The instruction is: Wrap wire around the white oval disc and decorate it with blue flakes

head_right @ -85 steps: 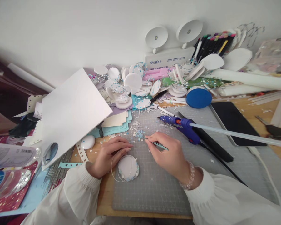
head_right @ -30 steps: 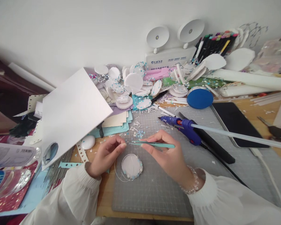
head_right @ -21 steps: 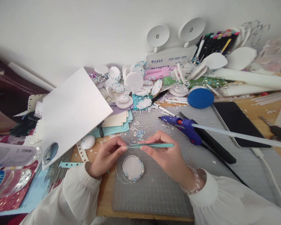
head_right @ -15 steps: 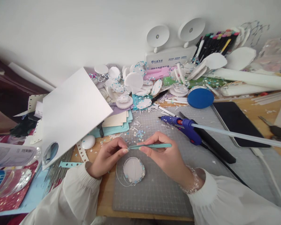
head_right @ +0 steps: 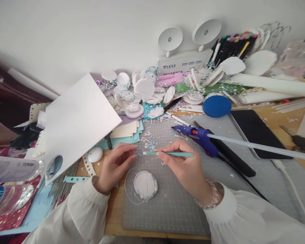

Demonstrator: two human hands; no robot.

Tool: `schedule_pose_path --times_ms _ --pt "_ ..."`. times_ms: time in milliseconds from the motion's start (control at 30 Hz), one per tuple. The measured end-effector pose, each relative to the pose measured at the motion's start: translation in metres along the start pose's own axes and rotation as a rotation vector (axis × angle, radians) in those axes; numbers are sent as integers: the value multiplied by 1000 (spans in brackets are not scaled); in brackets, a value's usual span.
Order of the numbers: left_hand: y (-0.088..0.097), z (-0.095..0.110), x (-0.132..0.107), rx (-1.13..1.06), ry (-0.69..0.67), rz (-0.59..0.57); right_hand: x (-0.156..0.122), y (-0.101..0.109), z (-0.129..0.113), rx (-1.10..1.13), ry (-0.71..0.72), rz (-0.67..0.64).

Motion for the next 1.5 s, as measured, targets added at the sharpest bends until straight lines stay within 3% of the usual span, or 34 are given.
schedule_pose_path --times_ms 300,533,733,1033,1500 --pt "6 10 -2 119 -46 66 -2 -2 0 7 21 -21" --pt "-4 16 -2 -8 -87 -98 -6 -11 -13 17 122 -130" --pt "-6 14 -3 -9 -110 -146 -10 -16 -20 -10 200 -182" --pt "-4 14 -3 -68 -70 -159 -6 -12 -15 27 117 -149" --pt "-3 17 -3 -53 -153 -132 -7 -14 -16 66 46 -168"
Point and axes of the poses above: each hand's wrist, its own x-axis towards the middle knuckle, its own y-axis out of the back of the hand, z = x × y, the point moved 6 cm from there along x, towards the middle knuckle, and after that the axes turned 7 degrees about y, right-handed, at the moved point
